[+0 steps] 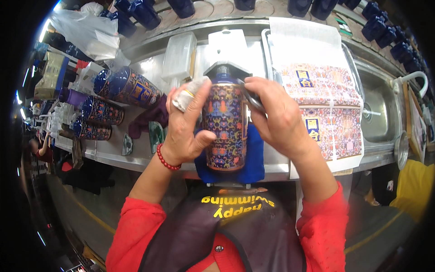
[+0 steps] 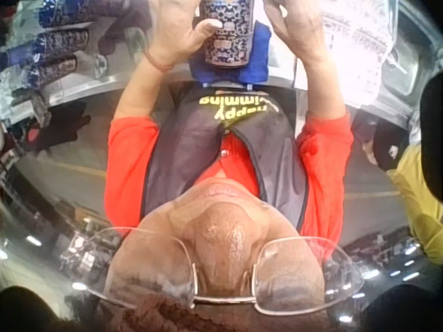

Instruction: The person applies decorative stickers to a blue cylindrical bottle, smoothing each sticker with a green plastic card and trimming excess with a small blade. The person rotates the bottle to cover different sides and continues applying and smoothing multiple stickers.

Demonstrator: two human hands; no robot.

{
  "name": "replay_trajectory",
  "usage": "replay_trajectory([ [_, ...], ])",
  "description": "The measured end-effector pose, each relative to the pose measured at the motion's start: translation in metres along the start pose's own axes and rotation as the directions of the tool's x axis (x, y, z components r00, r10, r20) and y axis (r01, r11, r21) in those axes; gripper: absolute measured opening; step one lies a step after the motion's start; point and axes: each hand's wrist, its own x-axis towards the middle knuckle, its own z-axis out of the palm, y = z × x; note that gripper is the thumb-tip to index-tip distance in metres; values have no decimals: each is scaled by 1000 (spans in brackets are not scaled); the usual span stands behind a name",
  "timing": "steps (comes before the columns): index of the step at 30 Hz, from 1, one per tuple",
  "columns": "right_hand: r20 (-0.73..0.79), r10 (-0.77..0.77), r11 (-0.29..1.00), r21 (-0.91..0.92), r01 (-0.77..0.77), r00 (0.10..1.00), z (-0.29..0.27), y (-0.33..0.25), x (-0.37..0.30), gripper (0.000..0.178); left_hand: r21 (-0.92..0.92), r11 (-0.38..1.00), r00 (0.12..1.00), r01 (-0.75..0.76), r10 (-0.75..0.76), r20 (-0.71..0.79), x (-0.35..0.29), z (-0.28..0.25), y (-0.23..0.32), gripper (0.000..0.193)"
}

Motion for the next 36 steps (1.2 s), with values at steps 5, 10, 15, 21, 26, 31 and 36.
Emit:
replay_trajectory([
  [5,147,-186,967,-147,207,972,-6,-22,7,32,-108,994,994,29,-40,-104,-16,6,-2,94],
  [10,279,-332,936,-19,350,901,-9,-78,-40,27,-14,1000,997,6,-7,-82,-40,8,11,87],
  [15,202,-53,979,205,10,978,-25,-55,-56,36,71,997,996,-32,38,-75,-68,18,32,82],
  [21,104,-63,995,81,54,993,-15,-37,-47,41,169,985,995,-41,55,-79,-95,28,49,77],
  [26,132,-160,985,-46,168,978,-9,-62,-52,36,134,989,995,-64,74,-73,-111,29,55,71],
  [31,213,-111,992,88,94,971,-20,-61,-59,38,65,997,990,39,-29,-140,-124,33,58,59],
  [36,113,72,989,120,-85,991,-18,-55,-63,32,147,988,991,42,-22,-132,-125,36,62,57],
])
